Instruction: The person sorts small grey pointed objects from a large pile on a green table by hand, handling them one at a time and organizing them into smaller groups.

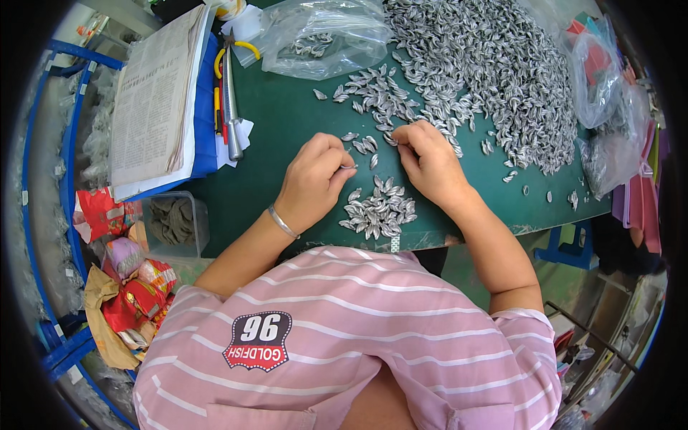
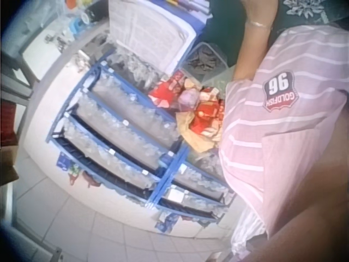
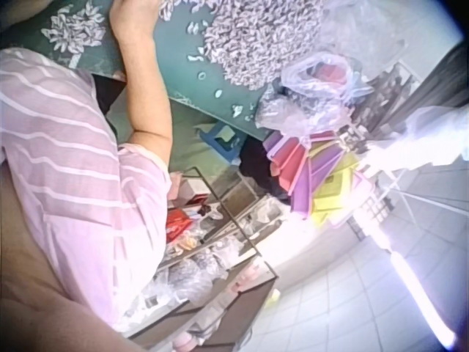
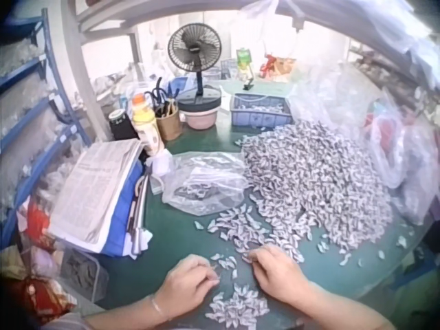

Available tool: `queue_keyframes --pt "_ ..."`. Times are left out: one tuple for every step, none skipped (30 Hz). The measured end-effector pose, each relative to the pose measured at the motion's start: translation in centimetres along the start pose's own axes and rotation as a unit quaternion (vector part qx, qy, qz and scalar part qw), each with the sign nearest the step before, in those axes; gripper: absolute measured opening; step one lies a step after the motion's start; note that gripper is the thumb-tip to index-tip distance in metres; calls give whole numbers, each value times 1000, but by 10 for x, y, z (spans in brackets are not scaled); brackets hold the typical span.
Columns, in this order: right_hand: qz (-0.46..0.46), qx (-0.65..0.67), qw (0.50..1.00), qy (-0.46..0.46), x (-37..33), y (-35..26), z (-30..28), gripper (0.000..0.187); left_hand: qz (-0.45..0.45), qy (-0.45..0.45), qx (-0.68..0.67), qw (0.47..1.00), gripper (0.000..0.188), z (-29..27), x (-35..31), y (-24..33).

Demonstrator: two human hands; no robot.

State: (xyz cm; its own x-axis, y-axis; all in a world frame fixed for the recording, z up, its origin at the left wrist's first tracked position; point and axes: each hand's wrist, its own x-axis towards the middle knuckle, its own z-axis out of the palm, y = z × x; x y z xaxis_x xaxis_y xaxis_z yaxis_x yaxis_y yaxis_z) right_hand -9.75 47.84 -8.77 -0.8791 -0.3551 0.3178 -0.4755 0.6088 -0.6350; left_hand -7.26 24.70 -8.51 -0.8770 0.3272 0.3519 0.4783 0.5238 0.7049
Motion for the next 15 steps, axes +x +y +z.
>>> queue_keyframes --pt "28 35 999 -4 -1 -2 -4 22 -4 -10 -7 1000 15 -2 -2 2" --pt "55 70 996 -8 -3 -3 -7 21 0 -24 -18 1000 14 -2 -5 5" --pt "83 105 991 -11 -4 -3 -10 20 3 -37 -28 999 14 -3 -7 9" --pt "49 80 995 19 -7 1 -10 18 7 -51 -39 998 14 -2 -9 12" --pt "42 74 996 24 -7 2 -10 19 20 -50 -36 998 14 0 -9 12" --pt "34 68 997 28 -7 1 -9 19 33 -49 -34 998 14 2 -9 12" --pt "26 62 997 34 -5 1 -8 19 47 -47 -30 997 14 4 -8 13" --pt "7 51 998 39 -3 -1 -3 18 31 -30 -27 999 19 8 -5 16" --pt "-15 22 999 39 0 -1 2 18 36 -4 20 999 21 12 1 18" --pt "-37 -8 998 41 3 -2 5 17 42 22 67 997 23 14 11 21" --pt "-59 -38 997 43 5 -2 6 17 48 47 113 991 25 15 19 21" --pt "-44 -47 998 16 5 -2 6 19 26 12 121 992 25 18 21 13" --pt "-38 -37 999 11 5 -1 5 19 29 5 110 994 22 19 22 7" --pt "-32 -26 999 6 5 -1 3 20 33 -3 98 995 20 19 23 2" --pt "-27 -16 1000 0 4 -1 1 20 37 -11 87 995 18 17 25 -1"
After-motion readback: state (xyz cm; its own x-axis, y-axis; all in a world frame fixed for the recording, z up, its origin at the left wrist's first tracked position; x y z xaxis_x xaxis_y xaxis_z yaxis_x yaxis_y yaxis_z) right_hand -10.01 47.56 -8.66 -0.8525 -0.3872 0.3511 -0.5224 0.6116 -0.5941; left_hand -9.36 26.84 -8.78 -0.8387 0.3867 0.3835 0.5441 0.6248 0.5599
